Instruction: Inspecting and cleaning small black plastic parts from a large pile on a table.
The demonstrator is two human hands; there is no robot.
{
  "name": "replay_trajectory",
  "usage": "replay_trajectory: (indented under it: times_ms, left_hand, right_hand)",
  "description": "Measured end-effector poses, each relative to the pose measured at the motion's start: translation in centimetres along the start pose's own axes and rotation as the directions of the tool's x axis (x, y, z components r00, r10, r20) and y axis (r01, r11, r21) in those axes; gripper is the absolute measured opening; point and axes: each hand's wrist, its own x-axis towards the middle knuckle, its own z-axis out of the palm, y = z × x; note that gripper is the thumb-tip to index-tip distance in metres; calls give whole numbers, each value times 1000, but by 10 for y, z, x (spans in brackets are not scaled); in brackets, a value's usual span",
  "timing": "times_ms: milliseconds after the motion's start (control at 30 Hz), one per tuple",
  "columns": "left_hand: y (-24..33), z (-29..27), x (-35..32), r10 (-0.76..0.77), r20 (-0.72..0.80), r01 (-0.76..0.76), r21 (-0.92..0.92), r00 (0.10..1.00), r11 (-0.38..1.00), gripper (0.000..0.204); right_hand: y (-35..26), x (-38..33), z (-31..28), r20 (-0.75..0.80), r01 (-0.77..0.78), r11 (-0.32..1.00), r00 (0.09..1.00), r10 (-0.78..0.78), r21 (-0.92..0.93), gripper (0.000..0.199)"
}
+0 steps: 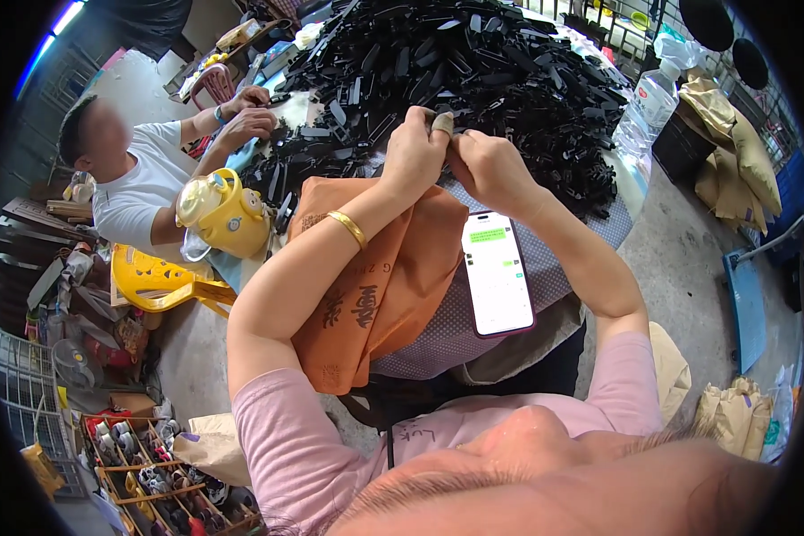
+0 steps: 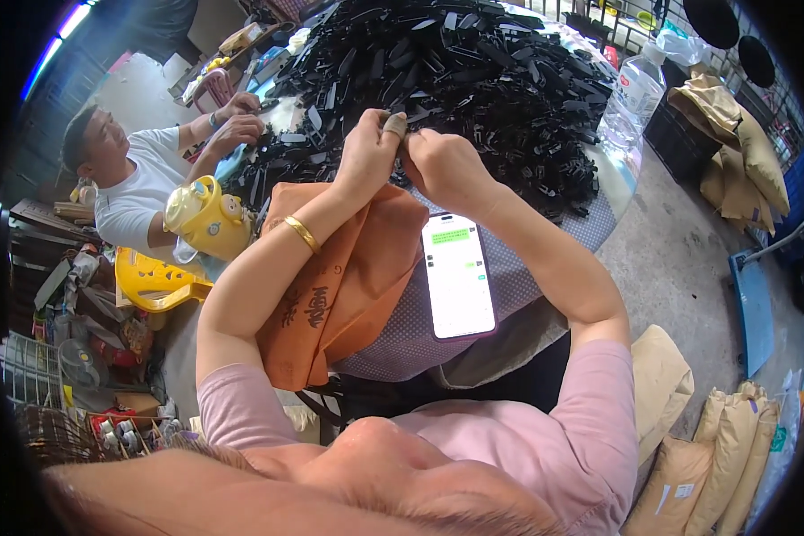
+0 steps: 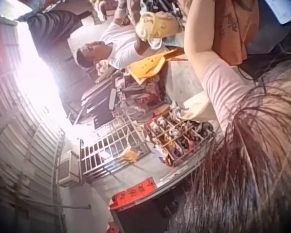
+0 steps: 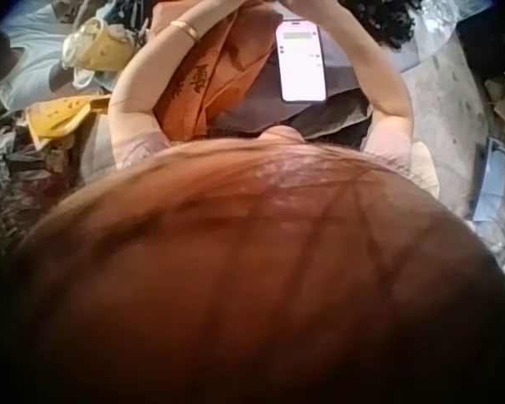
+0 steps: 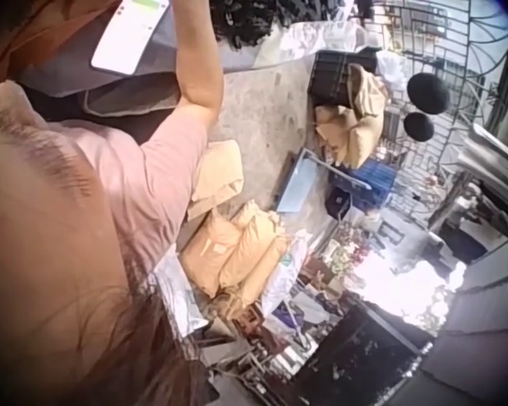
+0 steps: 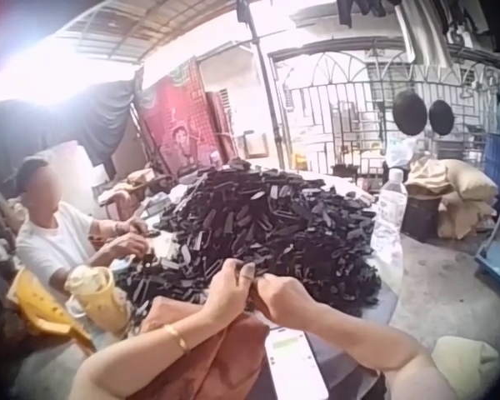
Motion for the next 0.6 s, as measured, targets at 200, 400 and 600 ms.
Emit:
replay_trajectory:
  times_ms: [200, 400, 600]
  left_hand:
    - [3, 7, 12, 128, -228, -94, 154, 965, 984, 38]
    - [7, -11, 19, -169, 103, 193, -304, 980, 933, 37]
    - [17, -25, 10, -182, 375, 260, -169, 909, 951, 34]
  right_hand:
    - [-8, 5, 1, -81, -31, 984, 996, 45, 174, 17]
    - [43, 4, -24, 71, -180, 976, 983, 172, 122, 15]
    - [34, -2, -9, 258, -100, 936, 947, 194, -339, 24]
